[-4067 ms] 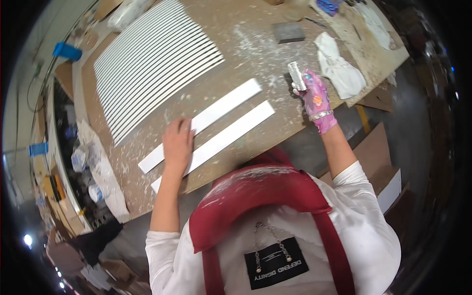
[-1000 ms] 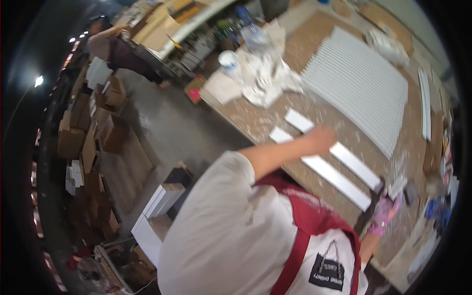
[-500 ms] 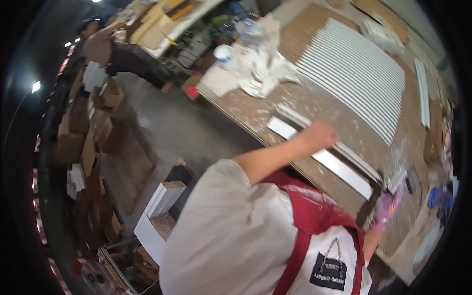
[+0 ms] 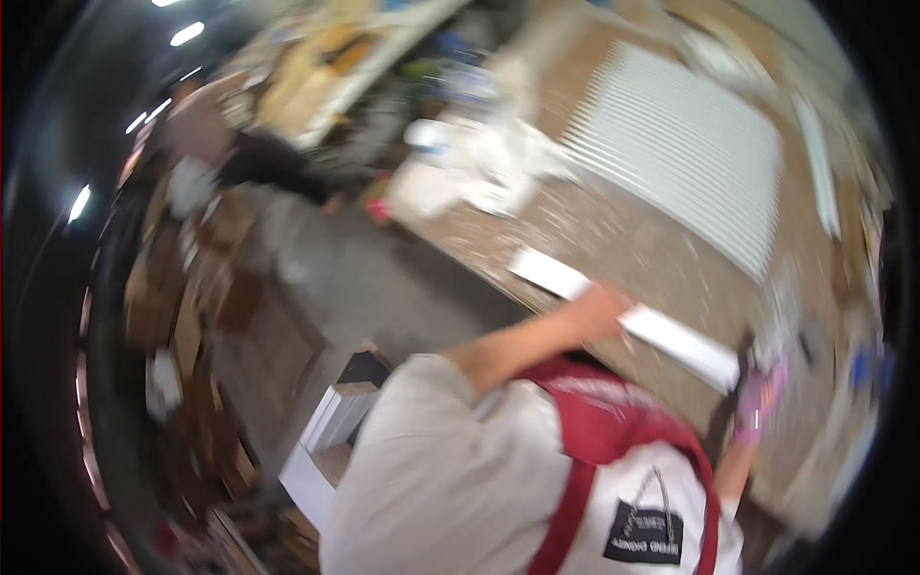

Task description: The person wipes white slats with a cloth, applies liquid from a bottle to the corner of a slat, and wipes the surfaces of the slats.

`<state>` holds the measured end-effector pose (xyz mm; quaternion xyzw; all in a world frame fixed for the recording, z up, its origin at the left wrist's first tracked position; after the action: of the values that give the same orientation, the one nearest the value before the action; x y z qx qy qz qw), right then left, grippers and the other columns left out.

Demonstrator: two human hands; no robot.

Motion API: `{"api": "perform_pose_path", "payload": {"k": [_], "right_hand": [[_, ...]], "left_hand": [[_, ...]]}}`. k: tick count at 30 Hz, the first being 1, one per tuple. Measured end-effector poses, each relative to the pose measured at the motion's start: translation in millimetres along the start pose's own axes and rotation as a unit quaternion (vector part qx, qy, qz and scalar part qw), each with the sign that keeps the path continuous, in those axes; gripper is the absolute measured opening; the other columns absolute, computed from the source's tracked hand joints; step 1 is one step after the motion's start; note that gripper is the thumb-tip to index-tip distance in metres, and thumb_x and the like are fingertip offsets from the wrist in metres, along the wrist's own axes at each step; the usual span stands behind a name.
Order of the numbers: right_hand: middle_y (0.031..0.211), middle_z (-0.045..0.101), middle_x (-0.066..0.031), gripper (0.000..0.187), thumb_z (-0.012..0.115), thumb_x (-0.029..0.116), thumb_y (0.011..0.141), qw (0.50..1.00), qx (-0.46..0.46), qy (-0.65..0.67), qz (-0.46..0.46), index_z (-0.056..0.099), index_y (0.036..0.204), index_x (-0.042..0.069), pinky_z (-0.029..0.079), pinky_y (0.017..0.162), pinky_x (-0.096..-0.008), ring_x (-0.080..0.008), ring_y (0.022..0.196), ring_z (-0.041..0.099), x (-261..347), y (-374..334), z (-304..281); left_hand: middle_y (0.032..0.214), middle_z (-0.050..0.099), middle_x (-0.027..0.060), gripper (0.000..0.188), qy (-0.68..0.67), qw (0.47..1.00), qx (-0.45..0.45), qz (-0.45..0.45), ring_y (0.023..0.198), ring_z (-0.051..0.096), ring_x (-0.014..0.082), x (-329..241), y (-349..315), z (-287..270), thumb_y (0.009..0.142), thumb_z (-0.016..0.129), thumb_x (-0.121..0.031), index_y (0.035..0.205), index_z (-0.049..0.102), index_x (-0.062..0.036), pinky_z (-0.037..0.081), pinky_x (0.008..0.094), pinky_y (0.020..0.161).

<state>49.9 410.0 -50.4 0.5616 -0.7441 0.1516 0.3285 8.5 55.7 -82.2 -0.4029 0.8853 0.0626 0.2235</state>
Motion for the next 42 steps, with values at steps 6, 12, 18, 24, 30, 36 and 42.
{"api": "perform_pose_path", "payload": {"k": [6,12,18,24,30,36,42], "right_hand": [[0.123,0.058,-0.0111,0.05,0.057,0.033,0.092,0.979,0.028,0.186,0.073,0.053,0.132,0.005,0.048,0.086,-0.0316,-0.0205,0.109,0.054,-56.1,-10.8,-2.1],[0.111,0.063,-0.0047,0.039,0.063,0.02,0.09,0.92,0.062,0.304,0.239,0.057,0.123,0.0,0.047,0.08,-0.0236,-0.0118,0.098,0.058,-16.4,-47.5,-10.2],[0.122,0.06,-0.0185,0.04,0.062,0.021,0.091,0.982,0.04,0.165,0.081,0.056,0.123,-0.001,0.044,0.097,-0.0358,-0.0299,0.113,0.058,6.8,-49.5,-2.1],[0.123,0.059,-0.0214,0.042,0.06,0.023,0.091,0.974,0.194,-0.108,0.056,0.053,0.126,0.001,0.044,0.099,-0.0376,-0.0366,0.113,0.057,15.8,-99.1,-32.9],[0.124,0.061,-0.0167,0.042,0.062,0.019,0.09,0.987,0.062,0.123,0.086,0.054,0.127,-0.001,0.042,0.099,-0.033,-0.0235,0.116,0.057,30.3,-51.8,-40.6],[0.124,0.06,-0.0165,0.042,0.061,0.017,0.09,0.965,0.2,0.163,-0.039,0.054,0.128,0.0,0.042,0.1,-0.0342,-0.0258,0.116,0.057,124.4,-2.2,48.7],[0.126,0.058,-0.0112,0.043,0.062,0.018,0.091,0.92,0.289,0.25,-0.09,0.054,0.129,0.001,0.042,0.099,-0.0316,-0.0208,0.115,0.055,219.1,15.0,109.7]], "left_hand": [[0.128,0.053,0.0145,0.073,0.04,0.996,-0.068,0.033,0.119,0.048,0.0307,-36.0,7.0,-30.6,0.078,0.07,-0.046,0.134,0.047,-0.0062,0.034,0.0456,0.101],[0.113,0.059,0.014,0.054,0.028,0.992,-0.076,0.098,0.102,0.057,0.0343,-46.2,14.3,-19.5,0.078,0.072,-0.033,0.122,0.056,-0.0069,0.047,0.0425,0.086],[0.111,0.059,0.011,0.052,0.029,0.994,-0.058,0.085,0.101,0.056,0.0317,-46.4,14.3,-17.6,0.076,0.073,-0.031,0.119,0.058,-0.0064,0.046,0.0411,0.085],[0.107,0.059,0.0117,0.051,0.021,0.995,-0.06,0.079,0.096,0.057,0.0335,-48.4,16.8,-19.9,0.074,0.075,-0.026,0.117,0.058,-0.0071,0.046,0.0417,0.081],[0.107,0.06,0.0155,0.052,-0.003,0.997,-0.037,0.06,0.1,0.057,0.0352,-27.0,12.1,-10.5,0.076,0.072,-0.034,0.119,0.059,-0.0071,0.046,0.0432,0.086],[0.105,0.059,0.0114,0.053,-0.011,0.991,-0.083,0.107,0.098,0.057,0.0293,-38.0,12.0,-20.3,0.079,0.068,-0.041,0.119,0.057,-0.0074,0.046,0.041,0.083],[0.103,0.058,0.0082,0.052,0.07,0.99,-0.093,0.08,0.094,0.057,0.0233,-40.5,9.0,-14.2,0.076,0.069,-0.045,0.111,0.061,-0.0078,0.046,0.0359,0.076]]}}
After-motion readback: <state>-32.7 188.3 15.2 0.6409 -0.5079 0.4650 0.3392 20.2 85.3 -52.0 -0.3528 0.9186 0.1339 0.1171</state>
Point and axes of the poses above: each hand's wrist, its own y-axis towards the middle knuckle, its own z-axis out of the palm, x = y × z, the point moved 7 cm from there along y, towards the middle knuckle
